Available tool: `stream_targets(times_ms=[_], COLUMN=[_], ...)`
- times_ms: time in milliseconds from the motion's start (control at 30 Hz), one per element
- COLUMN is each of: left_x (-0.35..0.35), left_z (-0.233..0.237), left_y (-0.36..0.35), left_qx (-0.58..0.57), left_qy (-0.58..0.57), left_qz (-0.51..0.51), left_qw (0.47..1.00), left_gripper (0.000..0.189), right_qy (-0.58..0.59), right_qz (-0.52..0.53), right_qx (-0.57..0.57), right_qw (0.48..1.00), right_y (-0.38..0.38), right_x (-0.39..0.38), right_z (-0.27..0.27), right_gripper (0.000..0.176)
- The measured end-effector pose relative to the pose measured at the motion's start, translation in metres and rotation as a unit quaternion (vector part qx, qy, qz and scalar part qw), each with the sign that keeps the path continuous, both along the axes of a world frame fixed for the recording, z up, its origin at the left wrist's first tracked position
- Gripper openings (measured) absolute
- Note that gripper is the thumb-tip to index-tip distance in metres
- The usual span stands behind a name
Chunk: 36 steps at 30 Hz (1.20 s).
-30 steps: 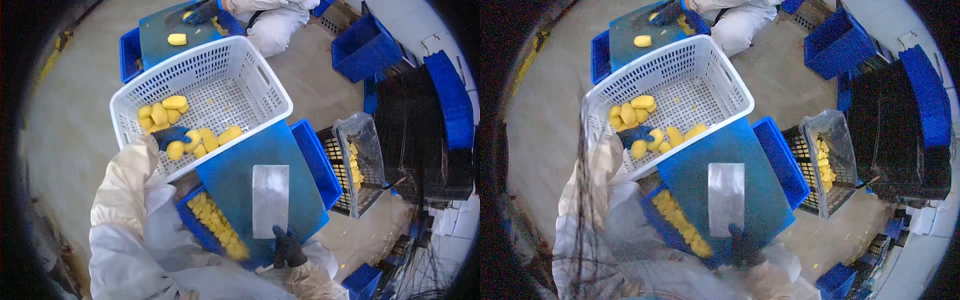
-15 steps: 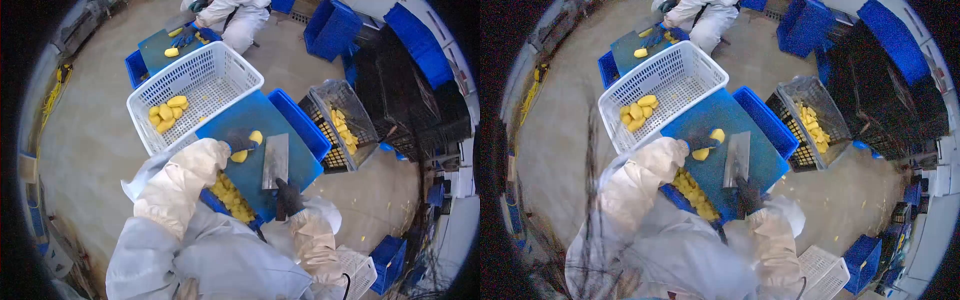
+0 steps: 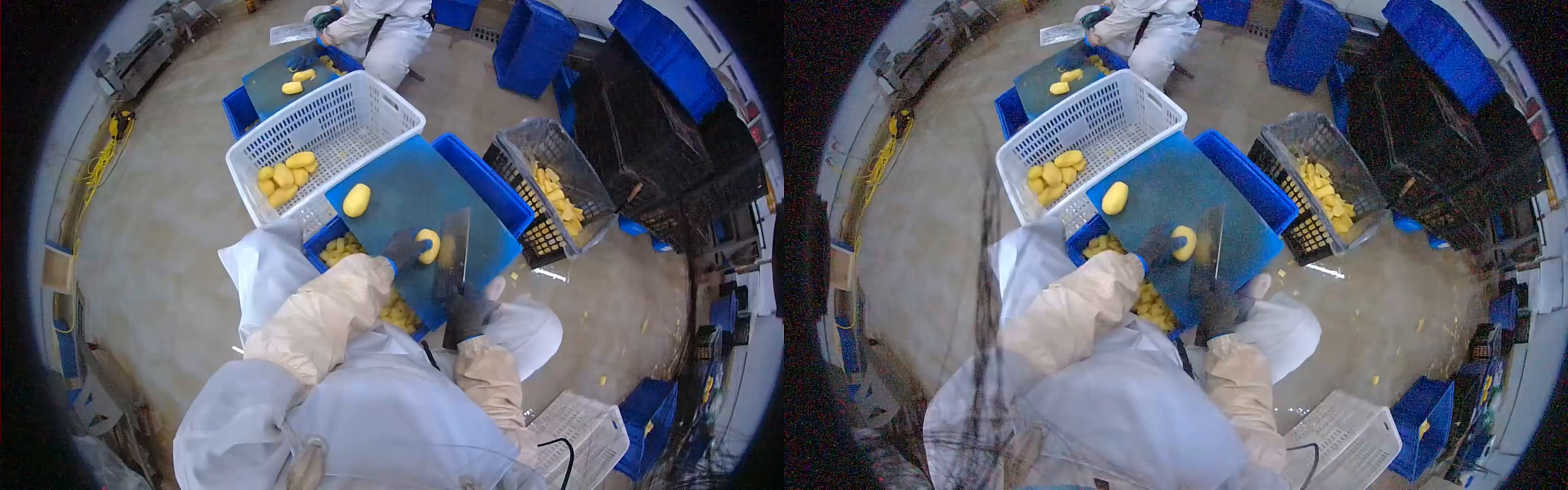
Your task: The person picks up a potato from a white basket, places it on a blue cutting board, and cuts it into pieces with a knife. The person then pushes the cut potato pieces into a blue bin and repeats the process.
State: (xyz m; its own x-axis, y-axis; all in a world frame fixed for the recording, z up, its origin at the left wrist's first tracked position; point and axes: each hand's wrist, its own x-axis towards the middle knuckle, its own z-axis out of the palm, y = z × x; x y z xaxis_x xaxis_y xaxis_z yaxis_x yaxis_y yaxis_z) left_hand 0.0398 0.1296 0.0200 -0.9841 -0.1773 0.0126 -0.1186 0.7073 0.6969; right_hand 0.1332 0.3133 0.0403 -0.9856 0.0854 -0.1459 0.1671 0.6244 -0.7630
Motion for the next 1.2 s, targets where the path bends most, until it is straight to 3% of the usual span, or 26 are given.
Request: stream_targets(times_ms=[67, 133, 200, 267, 300, 367, 433, 500, 600, 767, 900, 967, 1033, 1200], left_x=[0.012, 0.016, 0.020, 0.022, 0.021, 0.021, 0.021, 0.021, 0.019, 0.008, 0.012, 0.014, 0.015, 0.012], left_z=[0.009, 0.018, 0.024, 0.029, 0.026, 0.019, 0.020, 0.023, 0.022, -0.042, -0.016, 0.001, 0.018, 0.001], left_y=[-0.005, -0.009, -0.011, -0.008, -0.007, -0.006, -0.005, -0.005, -0.006, -0.007, -0.010, -0.010, -0.010, -0.014], left_qx=[0.277, 0.308, 0.338, 0.378, 0.378, 0.188, 0.222, 0.255, 0.214, 0.085, 0.118, 0.189, 0.195, 0.186], left_qy=[-0.125, -0.154, -0.181, -0.127, -0.130, -0.044, -0.066, -0.087, -0.129, -0.081, -0.080, -0.116, -0.120, -0.131], left_qz=[0.054, 0.055, 0.057, 0.041, 0.040, 0.034, 0.037, 0.042, 0.031, 0.045, 0.017, 0.021, 0.021, 0.017], left_qw=[0.951, 0.937, 0.922, 0.916, 0.916, 0.981, 0.972, 0.962, 0.968, 0.992, 0.990, 0.975, 0.973, 0.974], left_gripper=[0.045, 0.043, 0.042, 0.040, 0.040, 0.038, 0.042, 0.047, 0.046, 0.045, 0.045, 0.044, 0.044, 0.042], right_qy=[-0.032, -0.050, -0.006, 0.039, 0.100, 0.158, 0.070, 0.073, 0.065, 0.042, 0.017, 0.000, -0.086, -0.011], right_qz=[-0.019, 0.041, 0.049, 0.052, 0.049, 0.042, 0.069, 0.070, 0.077, 0.096, 0.108, 0.116, 0.142, 0.190], right_qx=[0.026, 0.158, 0.170, 0.182, 0.182, 0.182, 0.227, 0.233, 0.242, 0.238, 0.241, 0.243, 0.231, 0.261], right_qw=[0.999, 0.985, 0.984, 0.981, 0.977, 0.970, 0.969, 0.967, 0.965, 0.966, 0.964, 0.963, 0.959, 0.946], right_y=[-0.009, -0.020, -0.029, -0.034, -0.036, -0.035, -0.038, -0.039, -0.042, -0.044, -0.046, -0.049, -0.053, -0.067], right_x=[0.008, 0.017, 0.021, 0.022, 0.022, 0.025, 0.024, 0.023, 0.023, 0.019, 0.009, 0.000, -0.012, -0.039], right_z=[0.018, 0.059, 0.061, 0.054, 0.049, 0.040, 0.053, 0.053, 0.058, 0.064, 0.067, 0.074, 0.084, 0.018], right_gripper=[0.032, 0.034, 0.033, 0.033, 0.033, 0.034, 0.033, 0.032, 0.030, 0.026, 0.025, 0.025, 0.025, 0.026])
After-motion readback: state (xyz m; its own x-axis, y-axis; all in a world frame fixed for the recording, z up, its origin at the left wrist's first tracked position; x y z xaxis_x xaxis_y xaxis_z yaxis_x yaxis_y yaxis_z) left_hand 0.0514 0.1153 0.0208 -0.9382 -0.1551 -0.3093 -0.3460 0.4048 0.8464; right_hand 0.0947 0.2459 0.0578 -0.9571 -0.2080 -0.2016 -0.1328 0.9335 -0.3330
